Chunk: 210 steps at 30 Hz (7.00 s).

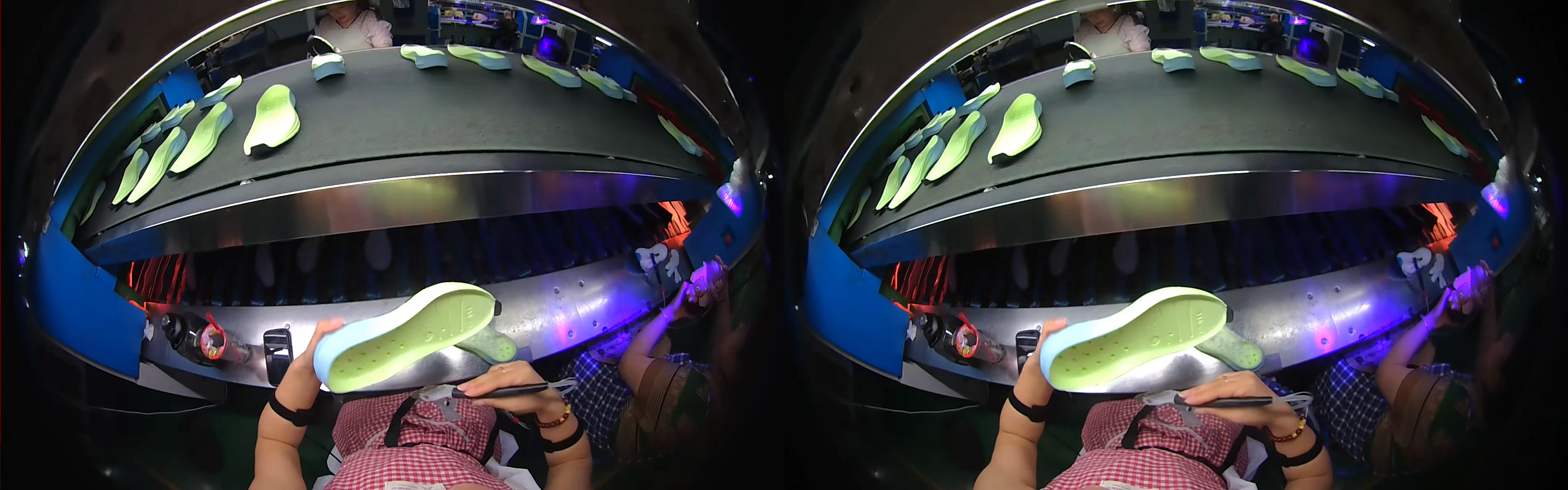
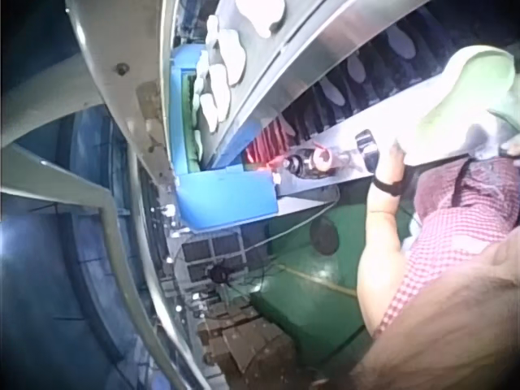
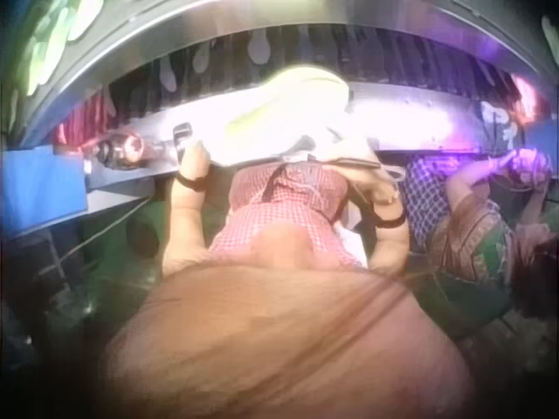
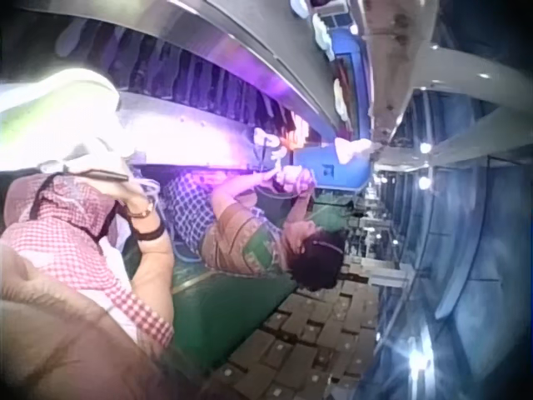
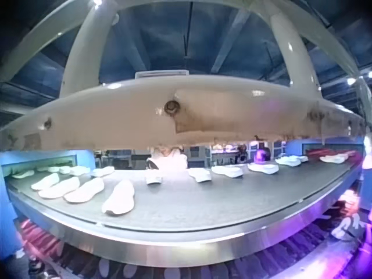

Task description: The person is using a brush to apply glue or primer to the interior of lime green shoe soles at a manufacturing conveyor belt.

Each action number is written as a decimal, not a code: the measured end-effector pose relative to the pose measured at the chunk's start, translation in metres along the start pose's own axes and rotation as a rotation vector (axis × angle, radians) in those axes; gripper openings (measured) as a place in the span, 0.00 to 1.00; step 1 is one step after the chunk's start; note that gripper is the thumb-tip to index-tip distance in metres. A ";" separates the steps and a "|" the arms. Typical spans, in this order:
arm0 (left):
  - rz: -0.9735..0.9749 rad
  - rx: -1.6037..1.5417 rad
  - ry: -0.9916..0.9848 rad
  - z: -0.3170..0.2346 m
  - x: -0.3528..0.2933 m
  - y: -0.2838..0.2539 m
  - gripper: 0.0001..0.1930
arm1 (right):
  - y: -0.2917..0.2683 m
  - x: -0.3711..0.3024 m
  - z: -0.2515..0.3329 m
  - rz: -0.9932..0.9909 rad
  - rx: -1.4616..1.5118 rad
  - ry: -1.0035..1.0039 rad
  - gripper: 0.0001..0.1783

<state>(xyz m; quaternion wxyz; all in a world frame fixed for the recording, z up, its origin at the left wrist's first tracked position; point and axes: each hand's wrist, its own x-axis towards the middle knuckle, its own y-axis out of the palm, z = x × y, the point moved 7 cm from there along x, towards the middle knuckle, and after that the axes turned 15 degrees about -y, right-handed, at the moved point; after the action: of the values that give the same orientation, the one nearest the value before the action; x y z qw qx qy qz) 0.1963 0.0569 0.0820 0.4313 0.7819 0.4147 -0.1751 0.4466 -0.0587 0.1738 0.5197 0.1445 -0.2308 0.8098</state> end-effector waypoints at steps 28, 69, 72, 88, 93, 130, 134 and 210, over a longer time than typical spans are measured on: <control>0.371 -0.576 0.309 0.021 0.069 0.069 0.48 | 0.006 0.037 -0.014 -0.197 -0.169 0.010 0.11; 0.404 -0.451 0.580 -0.036 0.032 0.094 0.46 | 0.020 0.005 -0.021 0.019 0.165 0.053 0.11; 0.474 -0.375 0.619 -0.043 0.026 0.099 0.47 | -0.002 0.005 -0.023 -0.123 0.375 -0.004 0.12; 0.414 -0.332 0.526 -0.004 0.015 0.141 0.43 | 0.007 0.004 -0.029 -0.714 0.466 0.224 0.11; 0.501 -0.465 0.441 -0.019 0.031 0.136 0.41 | -0.006 0.032 0.002 -0.403 0.091 -0.024 0.11; 0.405 0.123 -0.335 0.004 0.030 0.144 0.26 | -0.027 0.017 0.032 0.399 -0.462 -0.170 0.15; 0.293 0.285 -0.312 0.002 0.032 0.138 0.26 | -0.030 0.008 0.026 0.511 -0.482 -0.112 0.17; -1.871 0.392 0.429 0.091 -0.108 -0.279 0.51 | -0.022 -0.202 -0.247 -1.246 1.121 1.124 0.22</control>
<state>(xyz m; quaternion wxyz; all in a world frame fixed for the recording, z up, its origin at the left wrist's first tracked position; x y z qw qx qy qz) -0.0834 0.0077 -0.0497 -0.1037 0.2102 0.9005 -0.3663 0.5524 -0.0775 -0.1274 0.7409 0.0601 0.5783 0.3362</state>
